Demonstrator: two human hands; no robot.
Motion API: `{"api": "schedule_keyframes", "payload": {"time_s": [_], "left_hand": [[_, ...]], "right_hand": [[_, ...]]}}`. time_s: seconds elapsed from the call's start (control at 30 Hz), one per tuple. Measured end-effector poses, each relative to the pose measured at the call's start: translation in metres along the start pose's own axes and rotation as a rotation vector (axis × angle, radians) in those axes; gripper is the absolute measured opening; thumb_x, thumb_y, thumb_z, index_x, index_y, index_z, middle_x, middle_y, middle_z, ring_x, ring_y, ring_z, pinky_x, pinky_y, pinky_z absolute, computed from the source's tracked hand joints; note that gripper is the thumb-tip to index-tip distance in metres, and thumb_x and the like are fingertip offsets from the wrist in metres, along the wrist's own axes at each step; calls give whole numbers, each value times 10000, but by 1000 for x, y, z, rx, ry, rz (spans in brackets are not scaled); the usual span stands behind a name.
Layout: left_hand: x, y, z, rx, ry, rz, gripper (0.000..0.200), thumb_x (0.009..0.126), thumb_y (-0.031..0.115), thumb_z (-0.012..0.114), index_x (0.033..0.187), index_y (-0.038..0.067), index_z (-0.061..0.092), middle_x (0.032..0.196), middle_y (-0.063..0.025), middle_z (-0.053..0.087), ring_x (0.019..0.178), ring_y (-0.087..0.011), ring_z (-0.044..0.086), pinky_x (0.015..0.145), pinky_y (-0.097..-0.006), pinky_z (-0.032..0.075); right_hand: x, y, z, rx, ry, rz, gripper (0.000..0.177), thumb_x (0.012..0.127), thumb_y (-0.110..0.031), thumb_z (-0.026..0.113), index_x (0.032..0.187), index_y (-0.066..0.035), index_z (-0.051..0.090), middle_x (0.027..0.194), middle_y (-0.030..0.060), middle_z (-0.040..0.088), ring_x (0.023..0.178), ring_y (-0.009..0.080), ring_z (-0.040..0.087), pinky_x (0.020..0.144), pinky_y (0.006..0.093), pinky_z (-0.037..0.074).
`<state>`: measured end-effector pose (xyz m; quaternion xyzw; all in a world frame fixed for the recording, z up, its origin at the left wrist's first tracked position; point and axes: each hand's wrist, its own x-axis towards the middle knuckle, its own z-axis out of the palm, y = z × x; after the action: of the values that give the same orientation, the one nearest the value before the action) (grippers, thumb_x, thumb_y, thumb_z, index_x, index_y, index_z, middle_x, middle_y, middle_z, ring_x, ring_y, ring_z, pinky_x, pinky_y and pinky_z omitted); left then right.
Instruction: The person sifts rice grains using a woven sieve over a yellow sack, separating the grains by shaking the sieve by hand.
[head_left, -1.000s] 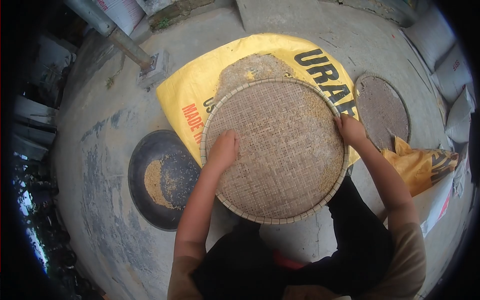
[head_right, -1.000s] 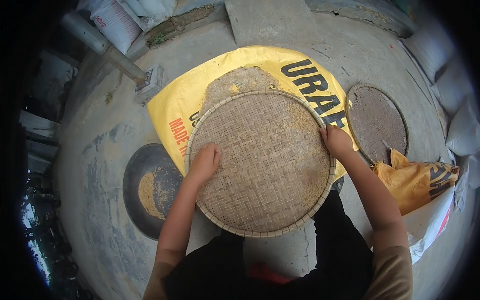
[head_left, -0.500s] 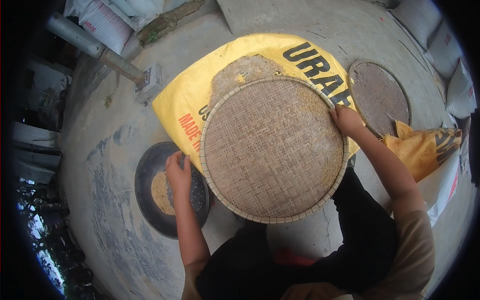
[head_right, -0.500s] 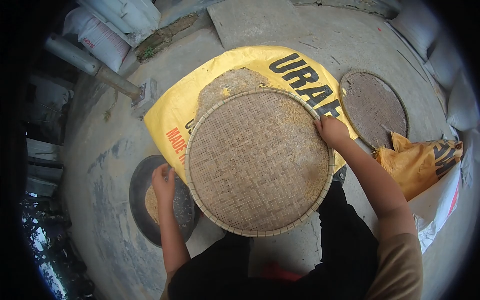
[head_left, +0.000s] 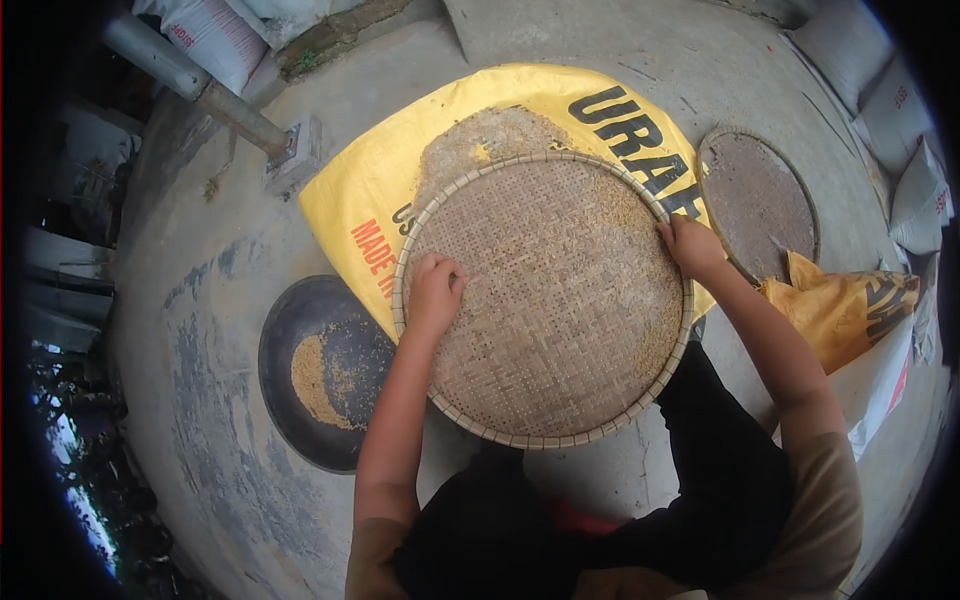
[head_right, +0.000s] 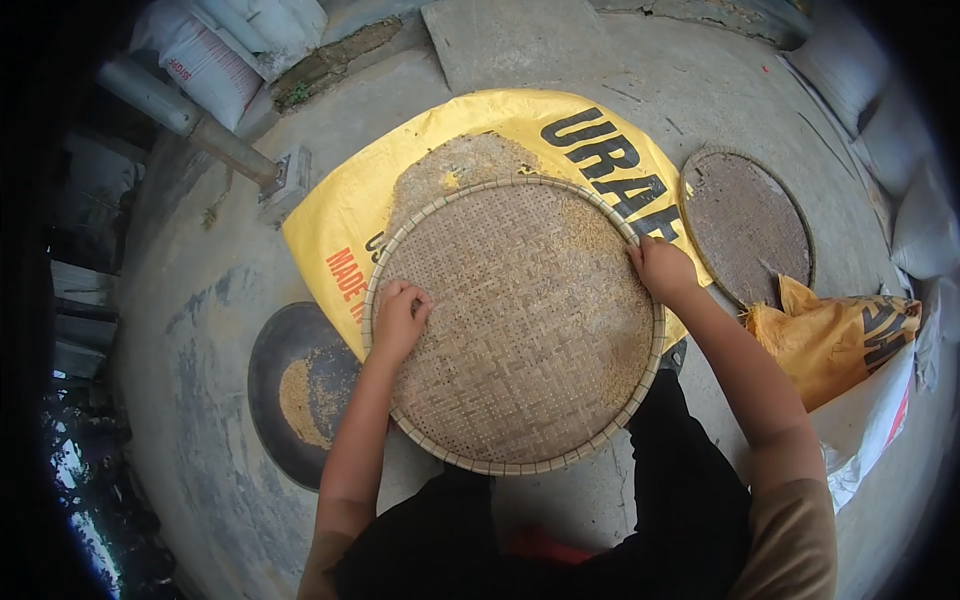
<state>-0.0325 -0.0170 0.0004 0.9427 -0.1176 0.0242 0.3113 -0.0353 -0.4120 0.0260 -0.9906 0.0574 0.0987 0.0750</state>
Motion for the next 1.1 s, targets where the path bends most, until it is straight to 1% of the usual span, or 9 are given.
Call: {"api": "schedule_keyframes", "payload": {"time_s": [0.13, 0.17, 0.23, 0.3, 0.4, 0.53, 0.6, 0.67, 1.1], "left_hand": [[-7, 2, -30, 85, 149, -1, 74, 778, 43, 591, 819, 11, 540, 830, -155, 529, 831, -332, 509, 742, -387, 419], [-17, 1, -50, 26, 279, -263, 77, 808, 47, 561, 850, -3, 521, 823, -176, 558, 796, -333, 548, 715, -396, 432], [-45, -18, -95, 111, 492, -455, 134, 801, 60, 581, 911, 11, 522, 885, -163, 607, 819, -304, 599, 697, -391, 450], [-79, -49, -123, 480, 295, -688, 258, 761, 93, 641, 991, 42, 537, 891, -155, 608, 868, -291, 594, 746, -364, 451], [-86, -35, -124, 762, 288, -733, 385, 740, 102, 664, 1099, 59, 529, 1053, -150, 569, 1043, -317, 513, 841, -374, 412], [-42, -27, -87, 232, 318, -166, 309, 735, 103, 670, 1032, 72, 592, 1034, -140, 549, 1011, -311, 491, 852, -349, 398], [-17, -10, -62, 23, 201, -147, 180, 728, 100, 668, 895, 52, 619, 958, -106, 547, 938, -288, 499, 826, -348, 407], [-1, -10, -39, 168, 195, 27, 122, 708, 90, 673, 801, 44, 610, 902, -73, 533, 895, -269, 504, 797, -358, 414], [8, -7, -24, 352, 195, -6, 98, 735, 89, 615, 817, 59, 573, 960, -87, 508, 980, -276, 458, 829, -386, 373]], "right_hand": [[-1, 3, 4, 7, 21, -20, 382, 916, -374, 395, 911, -24, 546, 866, 168, 606, 810, 330, 597, 715, 423, 479], [-1, 4, 4, 3, 22, -14, 382, 916, -374, 395, 911, -24, 546, 866, 168, 606, 810, 330, 597, 715, 423, 479], [-1, 3, 4, 31, 15, -18, 380, 916, -371, 392, 913, -24, 546, 872, 165, 606, 823, 330, 594, 724, 423, 477], [0, 5, 3, 22, 7, -18, 380, 917, -370, 391, 914, -23, 547, 877, 163, 606, 826, 329, 593, 727, 423, 477], [-1, 2, 3, 19, 3, -2, 384, 918, -368, 386, 907, -20, 550, 882, 159, 604, 822, 326, 592, 728, 420, 477], [1, 3, 9, 7, 30, -2, 383, 919, -366, 388, 894, -19, 547, 871, 160, 602, 814, 325, 592, 723, 418, 477], [0, 2, 8, -11, 43, -12, 382, 919, -366, 390, 890, -19, 545, 866, 161, 602, 811, 327, 592, 721, 419, 476], [-1, 0, 6, -5, 31, 8, 378, 919, -367, 394, 886, -20, 542, 851, 167, 600, 799, 330, 592, 717, 421, 475], [-4, -2, 0, 19, 25, -12, 391, 915, -379, 402, 892, -14, 541, 851, 192, 599, 793, 345, 594, 704, 431, 475]]}}
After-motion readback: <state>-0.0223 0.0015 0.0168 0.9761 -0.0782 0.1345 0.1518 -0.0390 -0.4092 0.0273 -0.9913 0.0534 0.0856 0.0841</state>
